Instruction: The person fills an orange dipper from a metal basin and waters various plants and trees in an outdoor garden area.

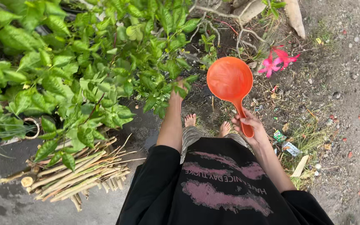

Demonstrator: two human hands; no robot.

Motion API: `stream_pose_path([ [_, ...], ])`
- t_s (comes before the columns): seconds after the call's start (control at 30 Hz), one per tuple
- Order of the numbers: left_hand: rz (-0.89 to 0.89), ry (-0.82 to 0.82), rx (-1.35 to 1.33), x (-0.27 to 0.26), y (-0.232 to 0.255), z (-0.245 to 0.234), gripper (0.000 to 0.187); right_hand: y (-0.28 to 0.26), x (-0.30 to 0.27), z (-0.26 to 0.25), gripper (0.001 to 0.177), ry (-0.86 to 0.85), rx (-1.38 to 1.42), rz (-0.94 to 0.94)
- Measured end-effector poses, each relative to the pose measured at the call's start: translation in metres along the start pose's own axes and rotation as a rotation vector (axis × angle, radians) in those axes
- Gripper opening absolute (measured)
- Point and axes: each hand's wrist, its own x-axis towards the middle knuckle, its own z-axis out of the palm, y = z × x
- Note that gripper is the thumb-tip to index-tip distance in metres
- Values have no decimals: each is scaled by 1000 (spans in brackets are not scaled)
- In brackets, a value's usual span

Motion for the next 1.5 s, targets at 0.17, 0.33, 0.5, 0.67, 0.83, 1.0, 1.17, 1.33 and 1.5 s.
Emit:
stream_pose_path([
  [0.17,-186,527,463,11,-42,16,38,-3,-13,-79,67,-92,186,-81],
  [0.33,-390,496,706,27,-101,45,24,-24,-10,-117,62,249,-155,-62],
  [0.5,-431,368,844,61,-196,104,34,-78,2,-127,59,313,-510,-86],
  [0.67,-349,392,727,139,-284,186,59,-169,-5,-149,69,200,-463,-140],
  [0.83,-69,271,414,173,-309,210,24,-269,-31,-198,70,60,-181,-144],
  [1.0,-61,315,381,171,-332,235,19,-322,-57,-253,70,-18,-90,-202],
  [1.17,-80,320,364,180,-368,234,18,-343,-44,-297,67,174,-176,-186],
  [1.33,-433,710,681,194,-421,272,33,-359,-27,-289,70,391,-316,-119],
  [1.5,-472,454,626,218,-468,316,40,-367,-6,-251,70,462,-919,-179],
])
